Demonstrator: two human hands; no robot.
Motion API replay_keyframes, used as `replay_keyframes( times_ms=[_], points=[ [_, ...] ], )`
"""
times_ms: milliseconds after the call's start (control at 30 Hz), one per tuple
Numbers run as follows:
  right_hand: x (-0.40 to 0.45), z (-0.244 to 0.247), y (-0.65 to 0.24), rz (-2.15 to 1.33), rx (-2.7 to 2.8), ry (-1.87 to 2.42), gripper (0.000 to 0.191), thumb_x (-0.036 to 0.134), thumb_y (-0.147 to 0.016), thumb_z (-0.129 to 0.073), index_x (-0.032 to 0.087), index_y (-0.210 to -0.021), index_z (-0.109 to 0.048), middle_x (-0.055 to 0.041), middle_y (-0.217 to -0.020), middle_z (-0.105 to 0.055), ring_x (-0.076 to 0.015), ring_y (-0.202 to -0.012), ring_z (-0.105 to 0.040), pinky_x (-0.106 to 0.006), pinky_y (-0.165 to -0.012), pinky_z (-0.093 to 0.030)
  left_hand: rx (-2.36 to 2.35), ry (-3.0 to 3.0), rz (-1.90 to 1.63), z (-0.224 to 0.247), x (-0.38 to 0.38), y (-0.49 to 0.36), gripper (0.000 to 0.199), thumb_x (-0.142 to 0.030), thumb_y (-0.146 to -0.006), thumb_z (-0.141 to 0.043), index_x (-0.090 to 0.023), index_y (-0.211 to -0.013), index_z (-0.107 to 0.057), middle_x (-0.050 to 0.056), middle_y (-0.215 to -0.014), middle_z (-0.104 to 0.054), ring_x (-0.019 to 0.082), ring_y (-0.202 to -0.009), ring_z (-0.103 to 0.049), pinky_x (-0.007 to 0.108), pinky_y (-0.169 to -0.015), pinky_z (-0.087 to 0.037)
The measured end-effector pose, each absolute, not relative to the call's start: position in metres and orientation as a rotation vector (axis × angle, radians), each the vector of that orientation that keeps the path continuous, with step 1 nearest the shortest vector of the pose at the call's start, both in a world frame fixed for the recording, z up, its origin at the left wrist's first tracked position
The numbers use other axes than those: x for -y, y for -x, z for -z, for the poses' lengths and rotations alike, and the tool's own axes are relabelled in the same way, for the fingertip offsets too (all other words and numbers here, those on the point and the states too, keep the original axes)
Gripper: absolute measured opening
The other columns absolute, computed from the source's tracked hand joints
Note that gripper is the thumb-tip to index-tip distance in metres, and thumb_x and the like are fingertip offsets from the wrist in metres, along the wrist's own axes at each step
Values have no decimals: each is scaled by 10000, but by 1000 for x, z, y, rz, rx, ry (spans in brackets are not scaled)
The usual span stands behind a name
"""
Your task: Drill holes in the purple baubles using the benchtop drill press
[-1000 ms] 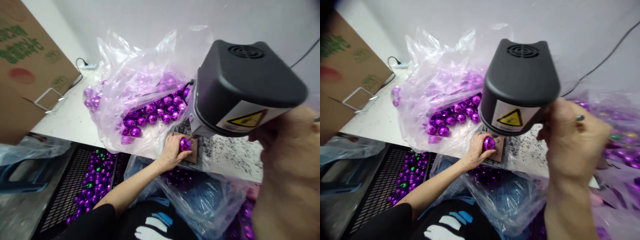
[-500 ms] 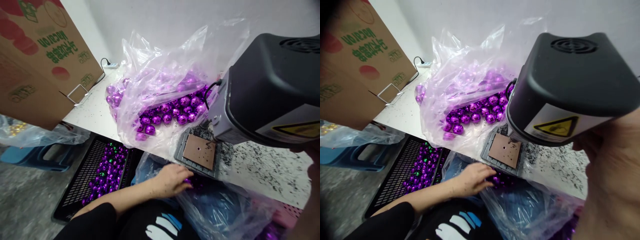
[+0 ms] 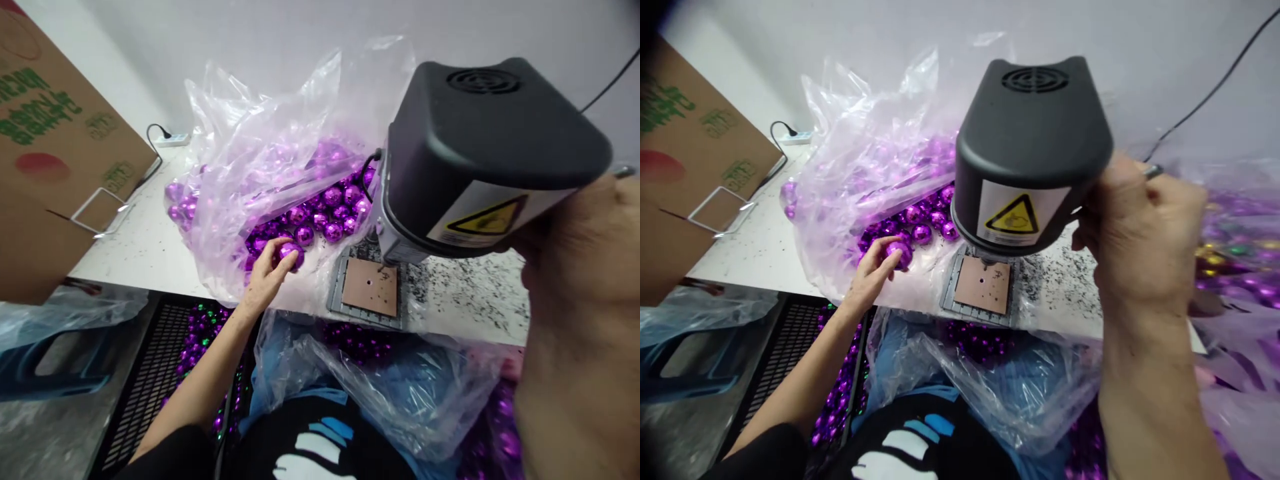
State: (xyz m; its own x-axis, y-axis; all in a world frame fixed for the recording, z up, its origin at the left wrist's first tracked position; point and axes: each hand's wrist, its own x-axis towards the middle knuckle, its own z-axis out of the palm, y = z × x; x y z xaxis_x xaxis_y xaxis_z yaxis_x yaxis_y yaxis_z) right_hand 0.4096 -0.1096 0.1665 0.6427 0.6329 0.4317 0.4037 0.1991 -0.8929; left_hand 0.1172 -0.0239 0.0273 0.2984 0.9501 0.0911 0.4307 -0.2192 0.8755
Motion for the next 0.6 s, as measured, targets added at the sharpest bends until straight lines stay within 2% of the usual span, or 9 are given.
replay_keyframes(
  times_ms=[100, 167, 233, 333, 400, 533, 600],
  points=[
    [108, -167, -412, -276, 845, 1415, 458, 523, -768, -647, 134, -607, -468, 49, -515, -374, -36, -440, -416, -224, -452, -260, -946, -1415, -703, -26, 43, -148, 453, -480, -898, -555, -204, -1257, -533, 75, -1060, -676, 167, -774, -678, 244, -562, -468],
    [107, -167, -414, -279, 859, 1429, 465, 532, -775, -631, 133, -605, -462, 47, -504, -409, -31, -428, -418, -219, -448, -265, -883, -1395, -672, -16, 50, -169, 430, -418, -837, -652, -201, -1201, -576, 71, -1073, -685, 183, -865, -685, 249, -622, -502],
    [106, -167, -415, -288, 887, 1427, 471, 537, -778, -623, 137, -598, -452, 47, -483, -421, -32, -412, -415, -214, -435, -273, -861, -1508, -688, -4, 52, -188, 421, -379, -804, -702, -214, -1177, -596, 55, -1094, -687, 198, -961, -675, 296, -758, -541],
    [105, -166, -418, -342, 910, 1405, 445, 516, -791, -610, 138, -608, -465, 47, -462, -425, -41, -390, -414, -207, -407, -278, -882, -1730, -701, 9, 51, -206, 541, -385, -768, -758, -224, -1241, -551, 51, -1153, -670, 221, -1052, -652, 386, -930, -520],
    [104, -165, -420, -364, 916, 1397, 431, 506, -796, -605, 138, -617, -469, 43, -459, -434, -46, -376, -413, -207, -393, -282, -920, -1851, -686, 13, 52, -212, 601, -404, -750, -782, -217, -1261, -525, 63, -1177, -656, 237, -1086, -635, 418, -965, -499],
    [98, -167, -424, -373, 925, 1409, 427, 506, -812, -596, 148, -641, -436, 45, -478, -435, -38, -393, -421, -193, -410, -301, -926, -2033, -804, 21, 61, -215, 519, -433, -808, -738, -203, -1225, -531, 78, -1167, -638, 246, -1099, -603, 441, -976, -477],
    [95, -168, -426, -380, 913, 1405, 429, 511, -809, -605, 153, -651, -430, 61, -484, -382, -34, -406, -409, -192, -417, -304, -902, -2112, -910, 27, 69, -214, 513, -434, -839, -705, -194, -1247, -508, 97, -1171, -617, 252, -1094, -584, 452, -970, -472]
  ],
)
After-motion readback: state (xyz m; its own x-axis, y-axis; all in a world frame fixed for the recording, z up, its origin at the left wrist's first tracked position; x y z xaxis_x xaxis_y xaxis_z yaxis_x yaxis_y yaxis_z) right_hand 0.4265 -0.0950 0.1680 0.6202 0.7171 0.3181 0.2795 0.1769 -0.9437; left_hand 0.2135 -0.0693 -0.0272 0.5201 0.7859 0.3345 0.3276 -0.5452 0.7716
